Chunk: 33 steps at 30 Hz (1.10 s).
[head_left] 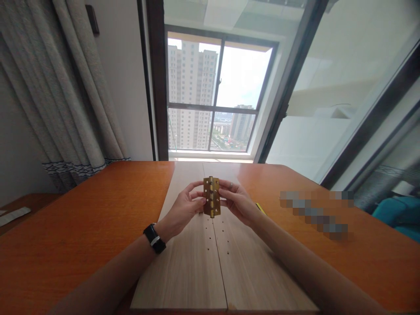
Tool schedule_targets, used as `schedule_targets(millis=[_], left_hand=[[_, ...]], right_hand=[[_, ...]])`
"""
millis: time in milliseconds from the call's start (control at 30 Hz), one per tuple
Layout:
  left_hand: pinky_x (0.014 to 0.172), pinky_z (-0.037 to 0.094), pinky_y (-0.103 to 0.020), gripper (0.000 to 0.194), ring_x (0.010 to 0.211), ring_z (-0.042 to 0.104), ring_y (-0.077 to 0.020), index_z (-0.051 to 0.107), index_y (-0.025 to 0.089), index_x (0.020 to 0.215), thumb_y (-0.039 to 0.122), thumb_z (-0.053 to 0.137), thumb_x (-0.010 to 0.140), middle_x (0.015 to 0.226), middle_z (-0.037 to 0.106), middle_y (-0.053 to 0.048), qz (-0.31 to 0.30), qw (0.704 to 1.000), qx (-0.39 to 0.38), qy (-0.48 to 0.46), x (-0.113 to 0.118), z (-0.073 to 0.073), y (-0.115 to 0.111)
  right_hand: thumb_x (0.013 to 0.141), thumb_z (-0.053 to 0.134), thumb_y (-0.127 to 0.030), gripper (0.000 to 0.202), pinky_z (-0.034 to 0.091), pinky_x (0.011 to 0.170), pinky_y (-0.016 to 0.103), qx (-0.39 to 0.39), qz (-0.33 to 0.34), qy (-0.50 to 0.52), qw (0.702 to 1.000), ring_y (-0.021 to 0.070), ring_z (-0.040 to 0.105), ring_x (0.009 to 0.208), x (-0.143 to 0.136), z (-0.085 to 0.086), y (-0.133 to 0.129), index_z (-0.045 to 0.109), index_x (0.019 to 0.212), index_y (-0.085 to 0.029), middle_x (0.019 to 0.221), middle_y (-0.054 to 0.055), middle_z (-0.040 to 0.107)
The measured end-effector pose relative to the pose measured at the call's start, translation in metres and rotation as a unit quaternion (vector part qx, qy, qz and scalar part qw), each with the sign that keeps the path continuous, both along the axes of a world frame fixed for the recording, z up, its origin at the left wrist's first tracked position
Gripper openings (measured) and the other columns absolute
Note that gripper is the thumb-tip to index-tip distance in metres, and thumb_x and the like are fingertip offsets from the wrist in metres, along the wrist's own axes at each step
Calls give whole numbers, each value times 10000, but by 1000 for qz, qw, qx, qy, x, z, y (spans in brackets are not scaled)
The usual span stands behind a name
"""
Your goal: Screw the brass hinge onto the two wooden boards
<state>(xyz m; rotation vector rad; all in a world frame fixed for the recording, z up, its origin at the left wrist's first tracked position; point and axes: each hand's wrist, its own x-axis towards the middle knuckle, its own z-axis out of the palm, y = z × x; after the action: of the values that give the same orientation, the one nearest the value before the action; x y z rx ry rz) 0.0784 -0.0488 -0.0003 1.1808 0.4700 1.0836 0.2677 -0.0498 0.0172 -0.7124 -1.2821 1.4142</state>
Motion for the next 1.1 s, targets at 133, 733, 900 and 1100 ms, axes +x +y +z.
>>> schedule_targets(millis=[133, 733, 900, 1100], left_hand=[[791, 550, -344, 626, 841, 679, -181, 559, 188, 1265, 326, 855, 731, 1023, 654, -83, -43, 999, -12, 0, 1, -2, -3], [845, 582, -468, 609, 953, 697, -252, 557, 207, 1257, 326, 853, 738, 1033, 660, -92, -63, 997, -47, 4, 0, 4, -8], [772, 606, -430, 581, 876, 712, -231, 544, 204, 1256, 294, 834, 760, 1027, 666, -96, -50, 998, -44, 22, -3, 4, -2], [591, 616, -347, 723, 790, 707, -214, 376, 262, 1374, 292, 798, 787, 1005, 677, -89, -40, 996, -67, 48, -7, 3, 1]], right_hand=[[719, 827, -350, 354, 560, 864, 403, -2, 19, 1, 1000, 206, 726, 884, -2, -1, -4, 749, 1043, -229, 1008, 59, 771], [765, 794, -303, 625, 623, 729, 382, -8, 62, -21, 998, 209, 718, 924, 4, -1, 0, 539, 1333, -362, 1096, 27, 704], [728, 799, -311, 460, 603, 621, 303, -23, 12, -46, 999, 168, 689, 799, 4, 0, 1, 660, 1165, -274, 993, 21, 712], [726, 770, -380, 305, 508, 505, 202, -43, -30, -140, 989, 108, 634, 611, 6, 0, 2, 676, 961, -210, 738, -28, 692]])
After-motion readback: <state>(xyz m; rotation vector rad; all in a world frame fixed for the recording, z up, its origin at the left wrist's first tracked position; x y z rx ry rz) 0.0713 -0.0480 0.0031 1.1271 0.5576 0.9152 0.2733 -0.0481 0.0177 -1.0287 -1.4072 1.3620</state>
